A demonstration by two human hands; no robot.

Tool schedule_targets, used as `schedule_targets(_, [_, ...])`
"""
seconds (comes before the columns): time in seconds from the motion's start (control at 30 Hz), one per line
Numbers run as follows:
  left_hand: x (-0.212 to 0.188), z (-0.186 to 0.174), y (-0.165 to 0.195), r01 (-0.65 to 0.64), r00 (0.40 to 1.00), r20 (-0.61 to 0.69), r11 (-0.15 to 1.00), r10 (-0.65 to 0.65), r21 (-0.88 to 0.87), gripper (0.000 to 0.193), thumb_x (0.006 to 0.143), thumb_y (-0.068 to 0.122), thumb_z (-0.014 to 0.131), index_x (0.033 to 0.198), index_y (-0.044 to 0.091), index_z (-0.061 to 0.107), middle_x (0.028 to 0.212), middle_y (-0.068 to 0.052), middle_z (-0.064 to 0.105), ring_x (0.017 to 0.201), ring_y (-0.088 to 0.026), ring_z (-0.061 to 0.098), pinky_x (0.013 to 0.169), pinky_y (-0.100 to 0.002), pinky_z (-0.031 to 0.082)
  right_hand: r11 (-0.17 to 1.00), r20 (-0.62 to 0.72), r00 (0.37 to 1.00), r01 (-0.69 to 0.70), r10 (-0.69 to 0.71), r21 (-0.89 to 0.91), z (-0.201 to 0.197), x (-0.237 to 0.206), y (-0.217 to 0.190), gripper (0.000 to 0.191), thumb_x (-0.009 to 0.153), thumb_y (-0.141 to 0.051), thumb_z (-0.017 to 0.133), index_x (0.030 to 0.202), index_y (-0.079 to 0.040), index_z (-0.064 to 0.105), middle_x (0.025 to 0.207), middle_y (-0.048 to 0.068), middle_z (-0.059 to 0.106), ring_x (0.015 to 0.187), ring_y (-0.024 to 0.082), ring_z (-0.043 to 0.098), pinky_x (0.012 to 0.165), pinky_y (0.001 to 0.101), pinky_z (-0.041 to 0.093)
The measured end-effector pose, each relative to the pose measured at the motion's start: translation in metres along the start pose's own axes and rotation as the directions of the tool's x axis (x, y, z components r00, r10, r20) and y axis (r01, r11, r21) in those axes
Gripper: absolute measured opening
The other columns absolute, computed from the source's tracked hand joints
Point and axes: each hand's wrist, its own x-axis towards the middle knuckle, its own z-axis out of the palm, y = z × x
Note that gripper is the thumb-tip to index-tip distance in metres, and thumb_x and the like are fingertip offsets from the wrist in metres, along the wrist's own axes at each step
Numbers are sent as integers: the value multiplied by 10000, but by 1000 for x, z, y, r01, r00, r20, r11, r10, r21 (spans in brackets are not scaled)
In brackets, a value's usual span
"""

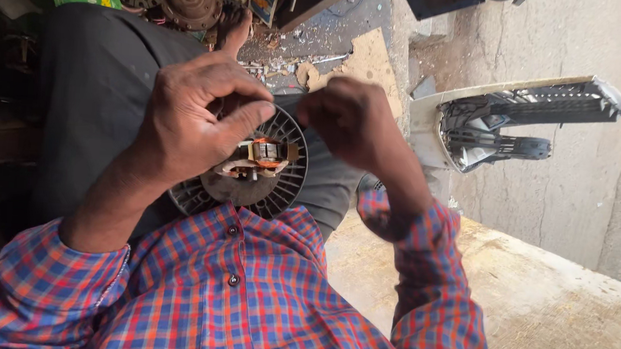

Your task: The person sits on the ground with a small electric motor armature and fan housing on their lap. They fit a brush and copper contact assembly onto the armature shaft, press and adjust the components by hand, reposition the assembly repeatedly, and work the parts into place throughout the clip.

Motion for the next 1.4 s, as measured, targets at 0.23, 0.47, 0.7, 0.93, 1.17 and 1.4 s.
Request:
schedule_targets(0.23, [-9,-2,1,209,978,20,975,-208,-80,83,896,65,805,912,14,741,802,-31,656,590,-87,527,581,-262,439,985,365,921,85,-136,152,-34,-74,-13,92,881,-83,787,952,-66,732,819,71,649,717,245,682,625,354,522])
schedule_targets(0.47, [-6,7,-12,11,999,32,997,-8,-77,107,978,92,816,992,7,753,864,-42,677,749,-90,624,926,-279,572,976,-117,977,-190,177,-109,-15,-55,27,53,940,-53,782,991,-37,776,775,80,655,645,138,619,569,311,473])
schedule_targets(0.7, [12,18,-47,239,910,260,920,-324,310,258,868,227,847,754,15,756,695,-80,699,578,-169,662,757,-327,602,941,-489,871,-207,53,-266,16,-28,34,76,918,-40,798,980,-68,764,788,93,658,655,214,657,591,329,485])
schedule_targets(0.93, [7,12,-69,206,938,283,978,-203,19,181,802,201,873,855,44,799,731,-56,743,676,-140,689,916,-321,563,958,-125,984,90,-128,-272,31,-57,-10,178,889,-107,796,1035,-70,702,804,90,592,681,282,609,597,401,467])
schedule_targets(1.17, [19,-2,-43,111,917,386,994,-98,-13,141,833,158,839,879,37,783,781,-55,757,709,-149,716,861,-347,556,937,251,912,346,-324,-51,40,-62,-51,184,901,-137,787,1036,-74,679,862,53,592,717,248,611,611,411,463])
schedule_targets(1.4, [-64,15,22,-258,947,224,960,228,112,284,806,124,795,1056,8,727,928,-122,715,828,-289,725,719,-388,579,838,81,837,544,-540,-37,7,-20,-37,178,877,-30,743,1051,-29,707,960,95,646,798,279,659,665,409,499])
